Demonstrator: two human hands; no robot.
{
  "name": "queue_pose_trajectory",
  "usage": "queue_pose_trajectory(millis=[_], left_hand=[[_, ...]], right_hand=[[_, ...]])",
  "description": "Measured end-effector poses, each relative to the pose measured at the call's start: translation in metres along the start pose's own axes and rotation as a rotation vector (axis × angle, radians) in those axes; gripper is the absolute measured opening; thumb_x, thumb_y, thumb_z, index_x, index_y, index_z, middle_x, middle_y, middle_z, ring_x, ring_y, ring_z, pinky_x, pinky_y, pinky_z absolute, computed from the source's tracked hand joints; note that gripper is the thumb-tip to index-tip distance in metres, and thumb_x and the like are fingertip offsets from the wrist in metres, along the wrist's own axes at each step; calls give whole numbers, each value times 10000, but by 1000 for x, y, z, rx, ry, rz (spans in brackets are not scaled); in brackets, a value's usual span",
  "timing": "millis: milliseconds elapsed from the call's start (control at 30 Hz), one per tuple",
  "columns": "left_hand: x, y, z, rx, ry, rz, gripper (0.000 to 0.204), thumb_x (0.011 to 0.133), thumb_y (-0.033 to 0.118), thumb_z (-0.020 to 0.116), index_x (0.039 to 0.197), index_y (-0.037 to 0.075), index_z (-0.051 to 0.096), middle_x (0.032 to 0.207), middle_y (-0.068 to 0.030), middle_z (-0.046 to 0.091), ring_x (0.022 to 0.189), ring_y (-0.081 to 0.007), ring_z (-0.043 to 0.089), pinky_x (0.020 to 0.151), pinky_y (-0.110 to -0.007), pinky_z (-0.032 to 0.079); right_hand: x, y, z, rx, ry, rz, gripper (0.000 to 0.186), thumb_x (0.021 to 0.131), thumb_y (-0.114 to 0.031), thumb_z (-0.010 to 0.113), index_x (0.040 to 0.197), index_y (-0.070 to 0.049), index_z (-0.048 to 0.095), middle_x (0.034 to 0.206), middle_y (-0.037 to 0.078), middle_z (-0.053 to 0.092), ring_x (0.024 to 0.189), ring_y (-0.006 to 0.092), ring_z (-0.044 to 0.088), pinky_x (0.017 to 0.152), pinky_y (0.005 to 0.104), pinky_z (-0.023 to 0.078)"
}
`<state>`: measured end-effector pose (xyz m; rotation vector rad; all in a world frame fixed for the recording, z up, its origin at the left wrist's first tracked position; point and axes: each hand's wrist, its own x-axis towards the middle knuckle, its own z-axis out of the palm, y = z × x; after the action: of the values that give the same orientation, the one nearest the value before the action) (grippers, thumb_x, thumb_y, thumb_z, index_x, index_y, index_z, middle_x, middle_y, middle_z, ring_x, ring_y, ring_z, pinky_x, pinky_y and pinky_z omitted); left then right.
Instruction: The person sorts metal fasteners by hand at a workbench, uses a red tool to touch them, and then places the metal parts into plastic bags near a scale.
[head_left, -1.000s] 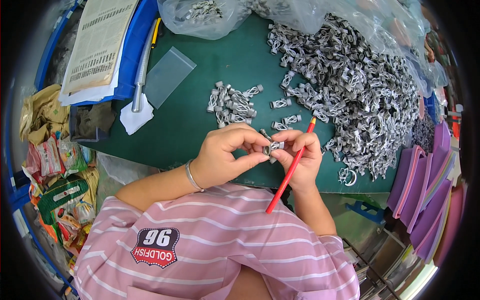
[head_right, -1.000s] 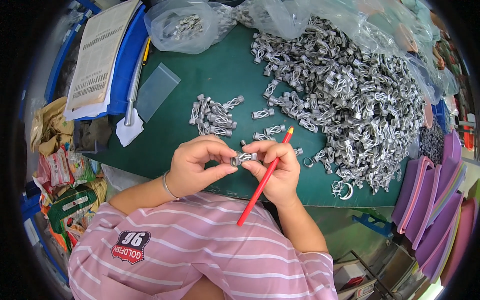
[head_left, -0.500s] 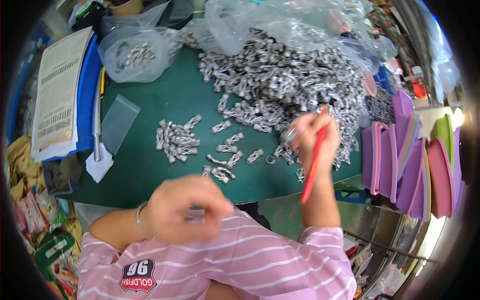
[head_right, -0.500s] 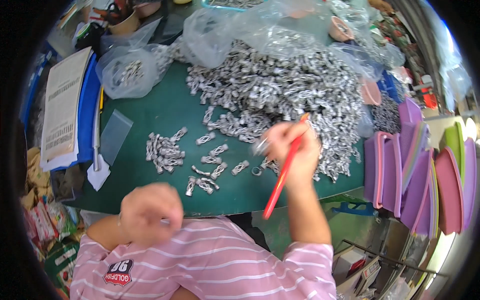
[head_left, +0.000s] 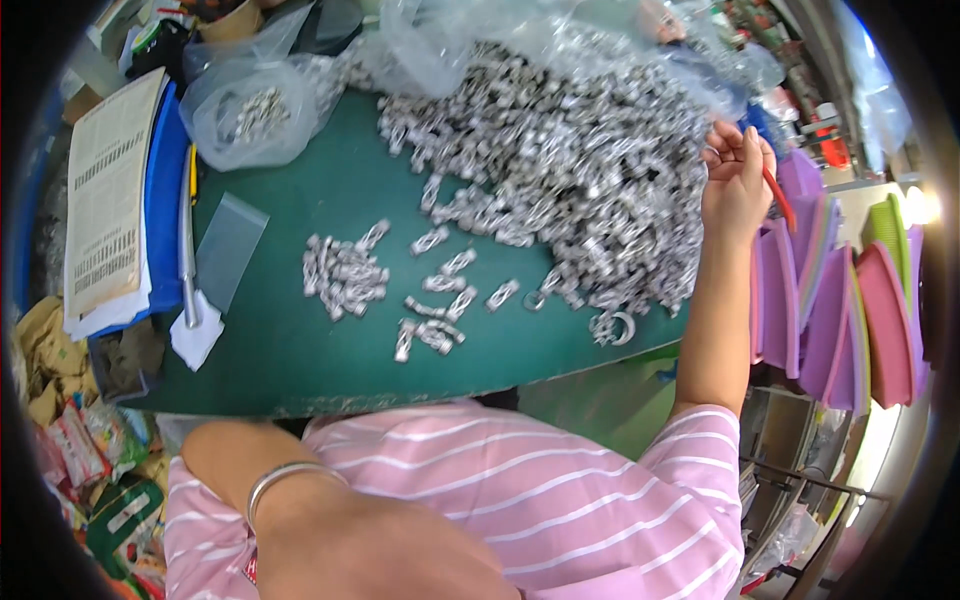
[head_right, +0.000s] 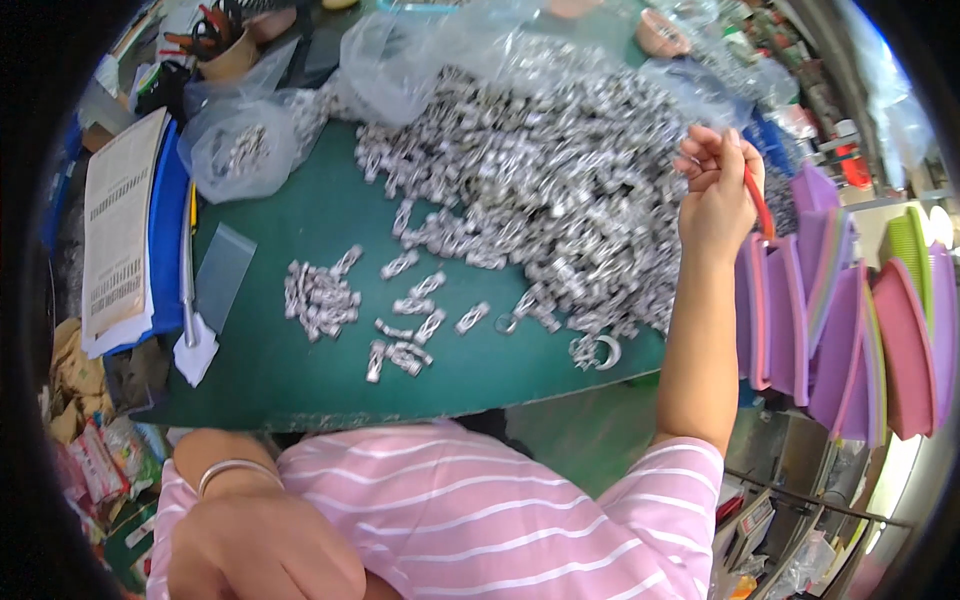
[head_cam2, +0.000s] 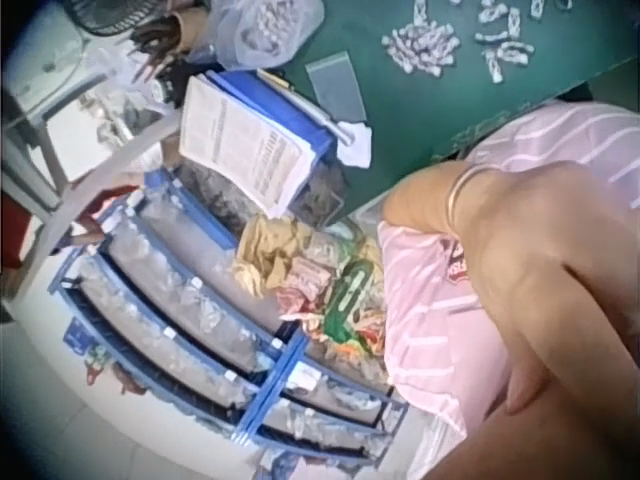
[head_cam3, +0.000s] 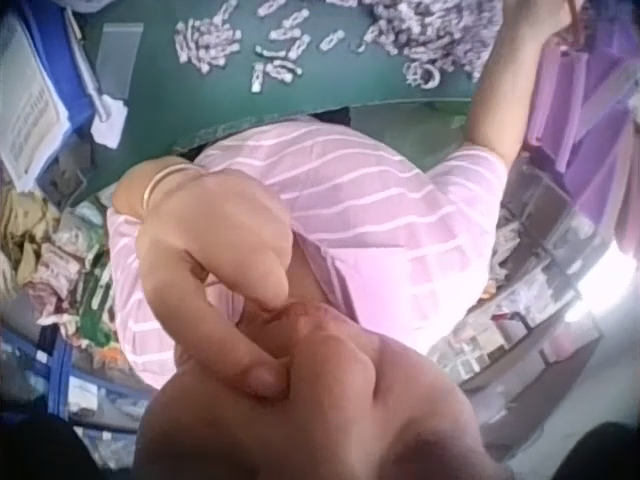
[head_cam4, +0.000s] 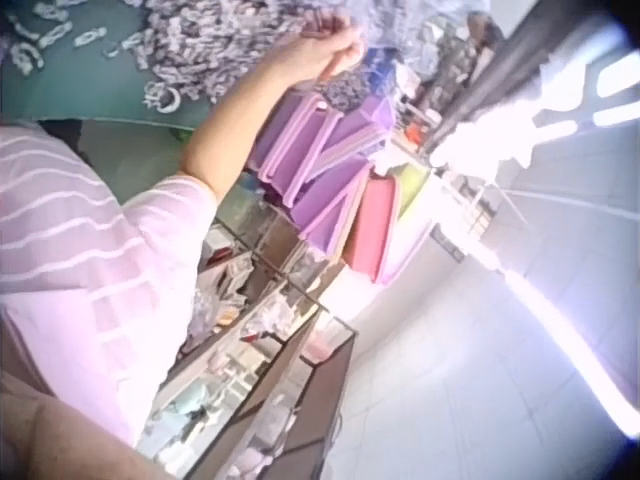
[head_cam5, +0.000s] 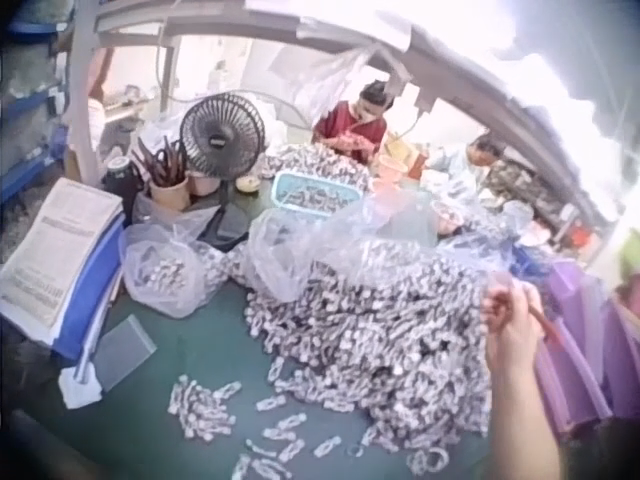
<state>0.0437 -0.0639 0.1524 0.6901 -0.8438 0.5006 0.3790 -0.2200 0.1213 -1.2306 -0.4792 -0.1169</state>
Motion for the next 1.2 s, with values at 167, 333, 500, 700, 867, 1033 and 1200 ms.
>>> queue_pose_trajectory(millis=[167, 333, 500, 700, 867, 1033, 1200], left_hand=[[-5, 0, -3, -25, 118, -41, 205, 732, 15, 628, 920, 95, 633, 749, -122, 514, 411, -129, 377, 350, -243, 268], [2, 3, -9, 19, 47, -61, 244, 700, -30, 639, 913, 89, 635, 720, -112, 518, 413, -120, 365, 347, -230, 257], [-5, -1, -1, 3, 87, -22, 181, 725, -31, 612, 879, 58, 642, 733, -111, 527, 421, -112, 370, 347, -207, 256], [0, 15, -10, 21, 124, -217, 103, 725, 23, 622, 818, 61, 643, 714, -118, 554, 444, -164, 447, 378, -251, 353], [-21, 11, -67, 1133, -168, -497, 107, 775, 105, 620, 836, 26, 580, 740, -85, 519, 644, -133, 509, 532, -253, 425], [-78, -21, -92, 760, 657, -971, 229, 763, -17, 620, 982, -21, 552, 792, -54, 551, 736, -100, 548, 611, -224, 475], [-87, -22, -97, 527, 728, -925, 176, 796, -26, 579, 967, -54, 549, 828, -78, 564, 706, -123, 576, 628, -236, 493]], right_hand=[[-129, 9, 31, -397, -1085, 147, 219, 681, 20, 658, 701, -48, 451, 769, 80, 598, 679, 183, 581, 586, 283, 467], [-174, 42, 28, -850, -1103, -259, 222, 603, 26, 631, 739, -46, 471, 766, 76, 548, 717, 268, 519, 599, 367, 431], [-180, 57, 34, -851, -1024, -348, 289, 565, 50, 671, 691, -51, 431, 795, 98, 565, 683, 290, 531, 590, 362, 439], [-190, 58, 48, -490, -853, 70, 207, 734, 31, 589, 737, -55, 402, 768, 76, 529, 608, 181, 537, 548, 282, 438], [-201, 41, 68, 254, -607, 785, 172, 834, 17, 515, 819, -79, 373, 834, 90, 533, 587, 89, 500, 520, 199, 420], [-214, 39, 89, 400, -665, 776, 164, 851, 0, 499, 825, -78, 358, 811, 99, 535, 572, 81, 456, 517, 193, 402], [-221, 46, 90, 469, -590, 841, 145, 871, -28, 486, 842, -81, 354, 804, 103, 541, 573, 78, 469, 512, 192, 411]])
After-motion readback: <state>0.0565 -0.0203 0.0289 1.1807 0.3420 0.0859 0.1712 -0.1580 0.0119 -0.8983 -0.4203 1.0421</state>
